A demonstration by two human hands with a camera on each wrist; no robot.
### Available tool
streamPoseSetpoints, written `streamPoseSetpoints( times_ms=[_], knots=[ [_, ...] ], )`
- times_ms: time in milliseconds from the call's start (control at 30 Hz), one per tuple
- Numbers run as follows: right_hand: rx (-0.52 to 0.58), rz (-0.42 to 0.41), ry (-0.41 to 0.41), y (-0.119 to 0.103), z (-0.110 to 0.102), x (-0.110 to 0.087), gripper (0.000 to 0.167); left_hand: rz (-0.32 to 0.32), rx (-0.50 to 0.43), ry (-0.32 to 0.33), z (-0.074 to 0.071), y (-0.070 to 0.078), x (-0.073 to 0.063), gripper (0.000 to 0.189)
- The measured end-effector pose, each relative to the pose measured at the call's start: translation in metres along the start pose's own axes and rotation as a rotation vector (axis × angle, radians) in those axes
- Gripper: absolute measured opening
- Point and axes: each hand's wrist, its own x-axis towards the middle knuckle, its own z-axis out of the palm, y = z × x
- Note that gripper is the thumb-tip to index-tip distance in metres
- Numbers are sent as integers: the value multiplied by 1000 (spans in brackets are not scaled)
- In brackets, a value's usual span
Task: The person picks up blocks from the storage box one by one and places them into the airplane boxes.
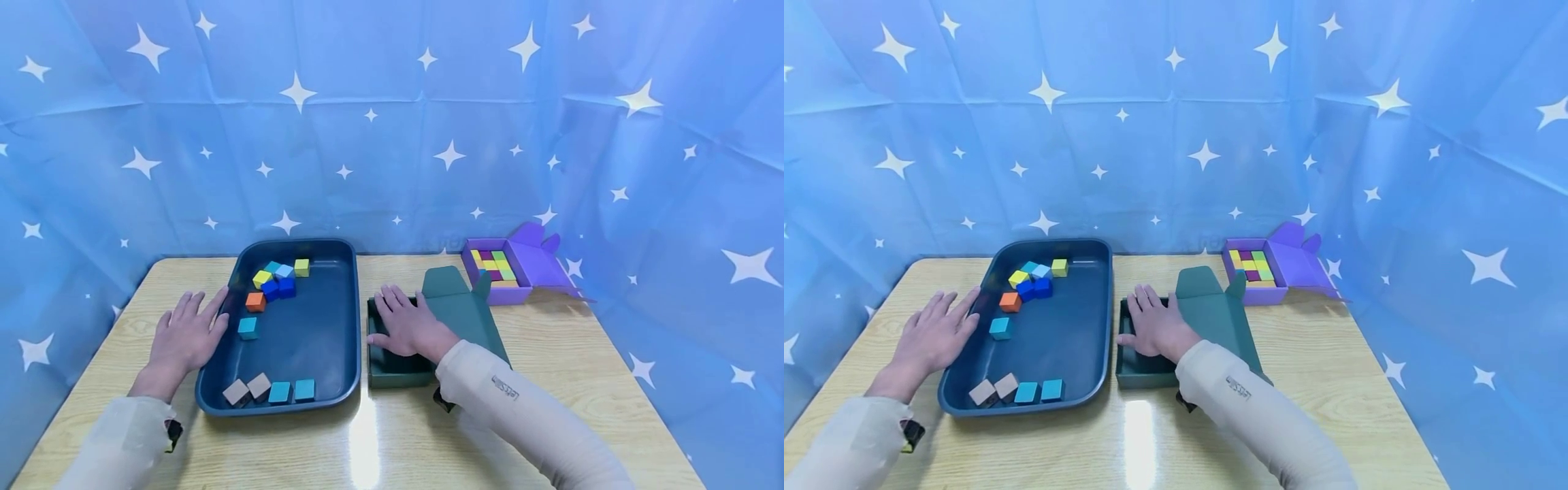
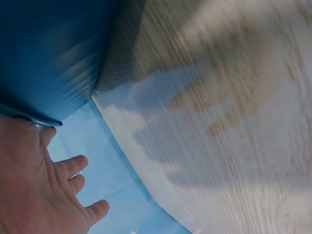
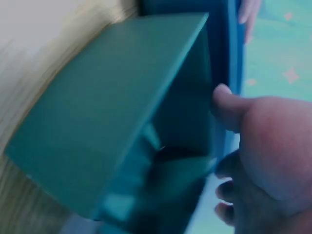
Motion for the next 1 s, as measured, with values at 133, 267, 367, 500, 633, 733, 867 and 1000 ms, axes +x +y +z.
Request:
streamPoseSetpoints(
  times_ms=[133,267,367,500,633,733,867,1000],
  knots=[
    [-51,22,70,-1,-11,-24,84,-2,-10,6,1,0,-1,61],
    [-57,130,130,6,-12,-54,90,-6,-23,11,-1,-1,-2,60],
    [-41,198,164,12,-2,-69,96,-9,-32,10,-3,0,-3,60],
    [-2,233,160,12,14,-75,108,-10,-42,12,-4,1,-3,60],
    [39,259,119,9,26,-73,113,-8,-38,8,-2,1,-3,61],
    [70,269,95,8,31,-69,113,-6,-31,7,0,1,-2,61],
    [92,270,85,8,35,-64,112,-6,-35,10,2,1,-1,61],
    [112,262,77,8,36,-61,112,-6,-39,9,2,1,0,61]
  ],
)
